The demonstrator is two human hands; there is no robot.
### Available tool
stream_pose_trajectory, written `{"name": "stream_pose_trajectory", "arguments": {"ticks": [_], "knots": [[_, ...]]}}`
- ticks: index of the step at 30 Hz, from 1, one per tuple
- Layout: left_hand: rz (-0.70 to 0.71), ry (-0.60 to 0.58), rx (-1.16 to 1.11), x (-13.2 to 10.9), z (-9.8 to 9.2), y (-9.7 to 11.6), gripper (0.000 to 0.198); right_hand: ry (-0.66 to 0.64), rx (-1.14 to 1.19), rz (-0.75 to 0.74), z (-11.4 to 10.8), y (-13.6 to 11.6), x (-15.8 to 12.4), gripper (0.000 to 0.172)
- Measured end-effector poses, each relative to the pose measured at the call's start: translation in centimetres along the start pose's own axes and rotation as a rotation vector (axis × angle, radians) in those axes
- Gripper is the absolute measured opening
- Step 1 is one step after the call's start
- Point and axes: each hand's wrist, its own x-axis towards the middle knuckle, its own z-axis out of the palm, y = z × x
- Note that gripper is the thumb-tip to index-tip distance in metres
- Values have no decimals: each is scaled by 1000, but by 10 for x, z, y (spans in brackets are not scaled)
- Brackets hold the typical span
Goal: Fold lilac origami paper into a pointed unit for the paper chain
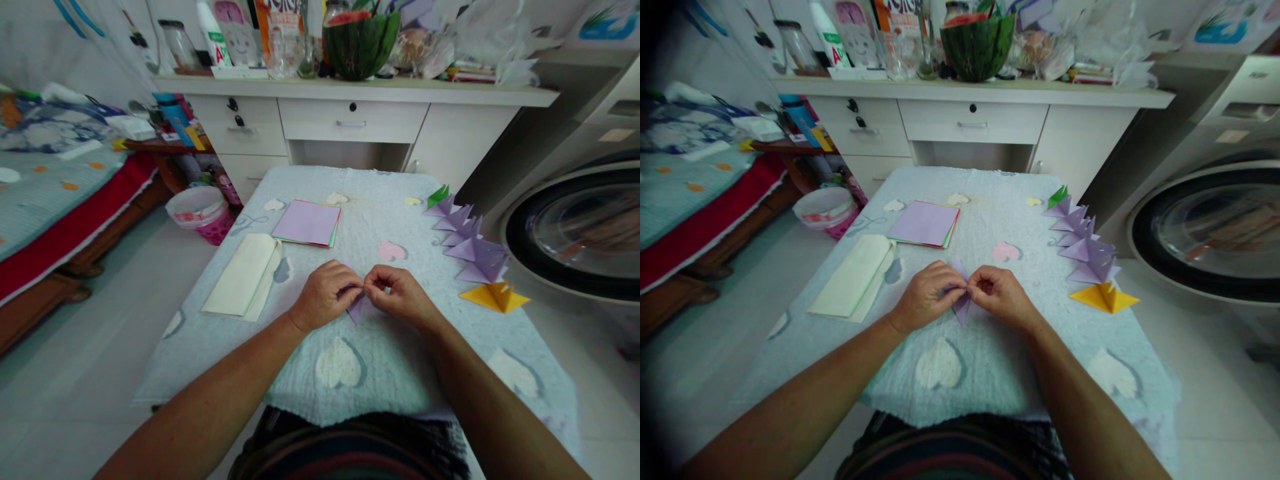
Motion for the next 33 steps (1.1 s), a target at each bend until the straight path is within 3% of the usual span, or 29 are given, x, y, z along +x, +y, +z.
{"name": "stream_pose_trajectory", "arguments": {"ticks": [14,33], "knots": [[-4,19,-17,0,1,-1,7,-40,191,113,1,-1,-1,11],[-55,50,-68,1,0,2,7,-44,299,117,4,0,0,19]]}}
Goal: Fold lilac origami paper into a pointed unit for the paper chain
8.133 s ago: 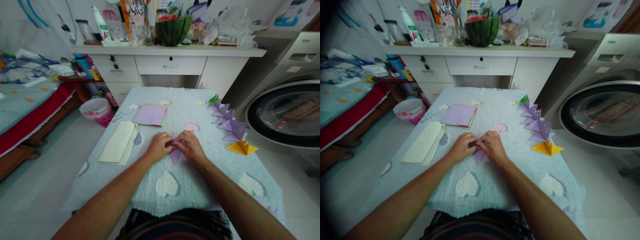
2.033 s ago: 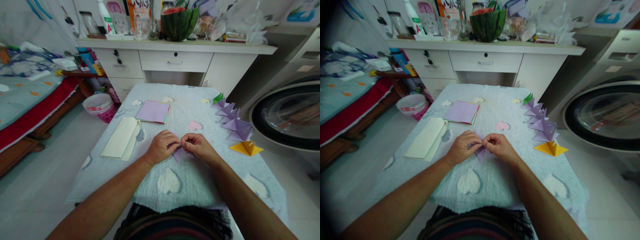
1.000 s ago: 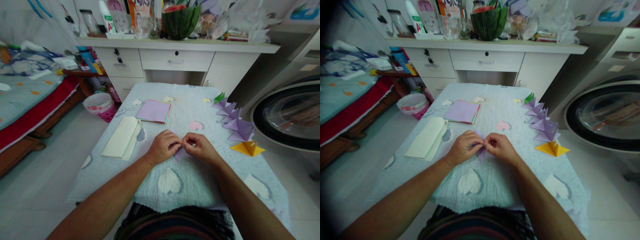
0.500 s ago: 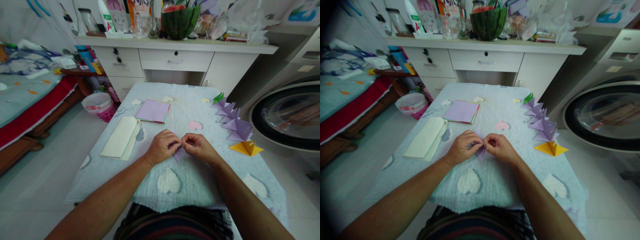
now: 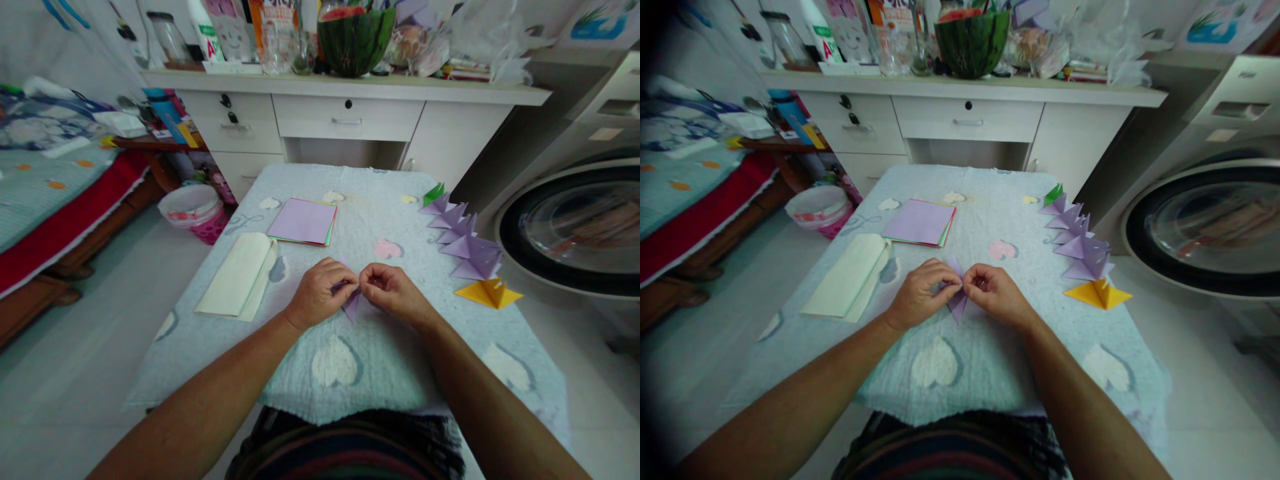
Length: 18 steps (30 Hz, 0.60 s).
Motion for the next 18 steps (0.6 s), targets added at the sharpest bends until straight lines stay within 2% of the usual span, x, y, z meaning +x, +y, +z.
{"name": "stream_pose_trajectory", "arguments": {"ticks": [18], "knots": [[54,-9,29,0,-1,1,8,42,5,23,4,0,1,9]]}}
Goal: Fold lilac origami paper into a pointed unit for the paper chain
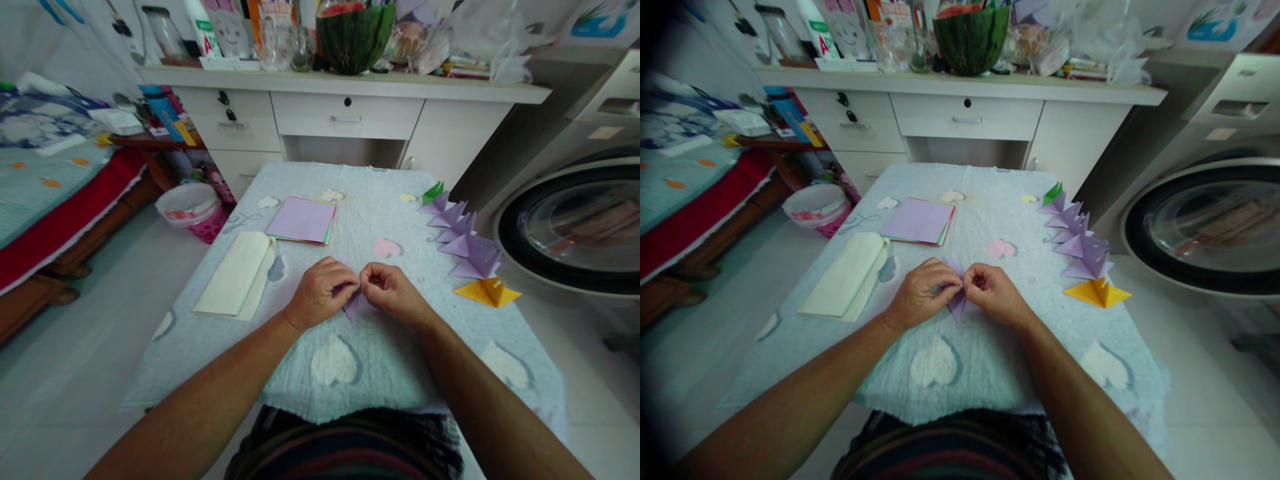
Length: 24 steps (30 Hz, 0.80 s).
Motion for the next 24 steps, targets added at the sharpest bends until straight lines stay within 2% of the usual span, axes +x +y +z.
{"name": "stream_pose_trajectory", "arguments": {"ticks": [24], "knots": [[64,-51,70,-1,1,-1,8,-12,-56,-2,-2,-1,-1,5]]}}
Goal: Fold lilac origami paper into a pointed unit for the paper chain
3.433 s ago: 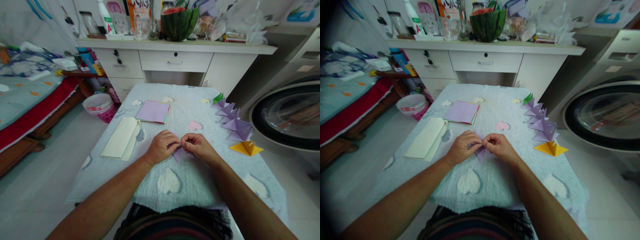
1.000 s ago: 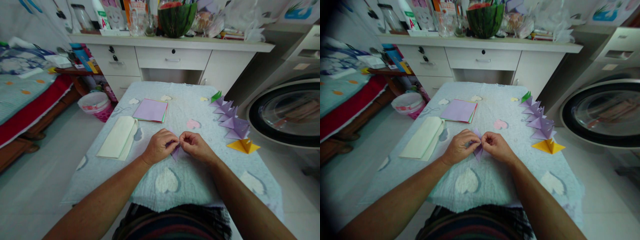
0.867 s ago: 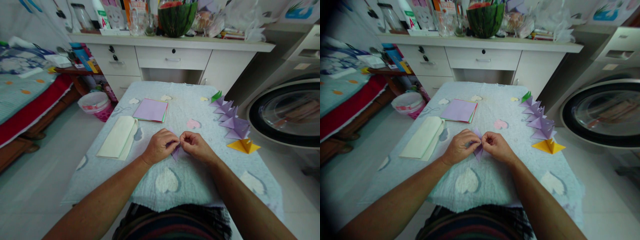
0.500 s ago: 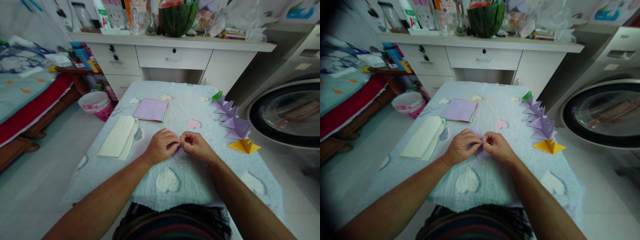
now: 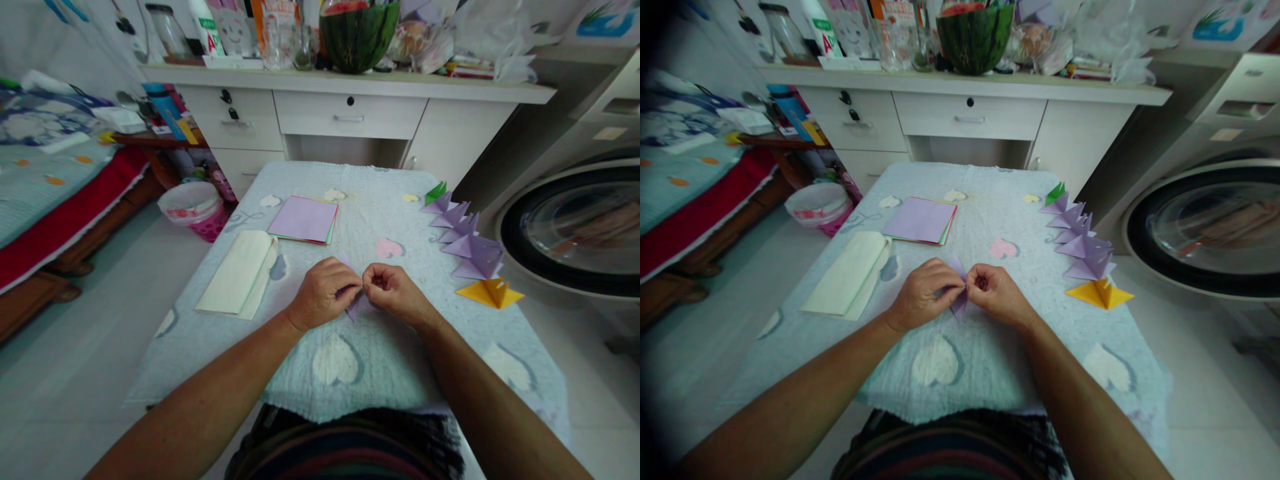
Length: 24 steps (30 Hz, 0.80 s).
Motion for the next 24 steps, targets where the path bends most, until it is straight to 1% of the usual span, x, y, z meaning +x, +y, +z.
{"name": "stream_pose_trajectory", "arguments": {"ticks": [12,18,24], "knots": [[-15,12,-9,1,0,1,8,6,26,3,0,0,1,7],[-32,36,-31,1,0,2,7,-7,42,35,-2,0,0,10],[-32,49,-33,2,-1,2,7,4,41,4,-1,-1,-1,13]]}}
